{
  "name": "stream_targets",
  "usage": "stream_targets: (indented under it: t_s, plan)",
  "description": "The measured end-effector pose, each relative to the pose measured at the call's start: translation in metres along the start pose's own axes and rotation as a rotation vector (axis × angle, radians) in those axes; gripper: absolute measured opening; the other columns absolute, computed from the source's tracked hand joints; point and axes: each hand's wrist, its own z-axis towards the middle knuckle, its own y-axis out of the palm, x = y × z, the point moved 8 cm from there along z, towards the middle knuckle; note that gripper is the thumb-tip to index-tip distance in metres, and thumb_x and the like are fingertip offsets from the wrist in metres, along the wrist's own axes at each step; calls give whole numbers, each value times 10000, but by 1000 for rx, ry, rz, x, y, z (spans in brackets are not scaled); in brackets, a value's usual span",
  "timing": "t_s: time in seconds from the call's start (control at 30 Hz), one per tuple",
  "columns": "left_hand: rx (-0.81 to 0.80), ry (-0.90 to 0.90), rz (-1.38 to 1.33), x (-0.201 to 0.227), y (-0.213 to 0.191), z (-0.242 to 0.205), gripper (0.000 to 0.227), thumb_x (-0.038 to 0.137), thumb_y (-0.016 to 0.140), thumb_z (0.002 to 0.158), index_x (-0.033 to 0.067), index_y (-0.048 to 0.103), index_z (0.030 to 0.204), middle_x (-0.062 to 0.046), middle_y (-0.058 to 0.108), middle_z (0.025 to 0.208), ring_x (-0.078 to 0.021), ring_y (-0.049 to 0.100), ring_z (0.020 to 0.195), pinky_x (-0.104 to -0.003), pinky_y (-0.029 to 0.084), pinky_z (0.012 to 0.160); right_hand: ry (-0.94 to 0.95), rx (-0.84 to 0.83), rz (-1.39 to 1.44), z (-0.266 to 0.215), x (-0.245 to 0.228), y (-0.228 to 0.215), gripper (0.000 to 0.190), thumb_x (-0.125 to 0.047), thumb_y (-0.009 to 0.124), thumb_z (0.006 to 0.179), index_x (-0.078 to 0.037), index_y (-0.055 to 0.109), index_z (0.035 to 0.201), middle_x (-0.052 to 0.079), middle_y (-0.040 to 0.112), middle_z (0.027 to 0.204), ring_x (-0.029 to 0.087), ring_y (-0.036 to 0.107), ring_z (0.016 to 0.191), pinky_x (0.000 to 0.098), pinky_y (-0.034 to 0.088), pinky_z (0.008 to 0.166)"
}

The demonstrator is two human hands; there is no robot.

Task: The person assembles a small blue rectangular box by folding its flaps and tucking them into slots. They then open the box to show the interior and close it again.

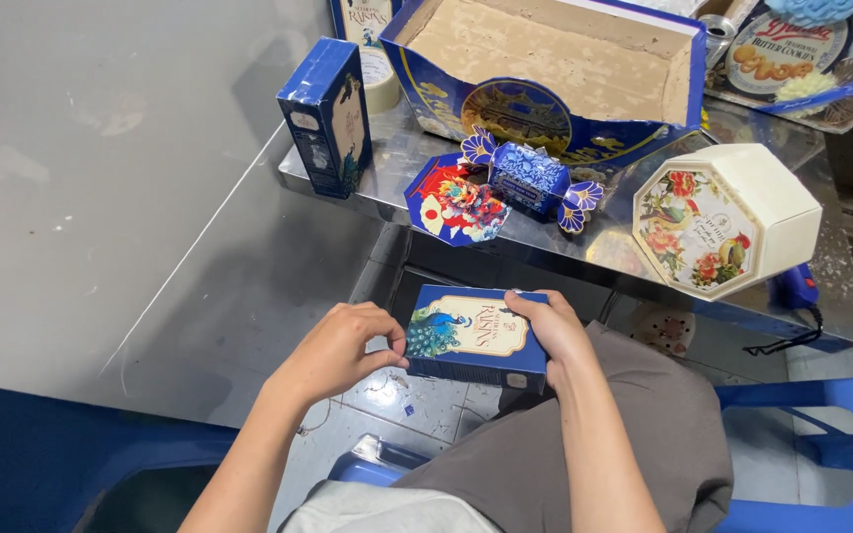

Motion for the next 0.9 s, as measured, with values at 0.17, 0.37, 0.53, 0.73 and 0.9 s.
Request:
stream_targets:
  t_s: [0.17, 0.37, 0.53, 0.73, 0.9]
  plan:
    - [123, 88, -23, -13, 4, 4, 58, 109, 841, 779, 128, 794, 806, -41, 802, 785, -220, 737, 921, -378, 478, 1020, -11, 20, 77, 7, -1, -7, 563, -284, 793, 892, -31, 566, 1340, 302, 614, 1134, 398, 704, 1040, 493, 619, 735]
    - [367, 78, -100, -35, -18, 6, 60, 129, 838, 805, 171, 811, 838, 9, 822, 805, -173, 749, 888, -343, 503, 990, -79, 38, 203, -21, -24, -7, 556, -290, 768, 914, -26, 539, 1347, 267, 574, 1157, 385, 676, 1085, 458, 610, 788]
    - [320, -231, 87, -53, -26, 3, 275, 199, 596, 1010, 182, 773, 1220, -38, 796, 1161, -247, 737, 1071, -413, 547, 980, -344, 13, 223, -27, -40, -2, 508, -83, 821, 823, -72, 570, 1264, 166, 584, 1184, 265, 569, 1117, 390, 530, 904]
    - [446, -160, 136, -48, -29, -2, 236, 269, 647, 982, 153, 817, 1099, -98, 757, 1216, -310, 708, 1098, -490, 532, 970, -610, -28, 24, -18, -48, 6, 533, -58, 867, 754, -115, 613, 1219, 197, 623, 1287, 289, 580, 1223, 439, 501, 1007]
    - [691, 193, -31, -7, -37, 0, 77, 153, 812, 847, 172, 799, 920, -24, 791, 960, -250, 722, 947, -398, 536, 907, -708, -45, -182, -43, -51, 14, 616, -36, 890, 723, -146, 614, 1263, 241, 632, 1333, 456, 564, 1313, 564, 470, 1052]
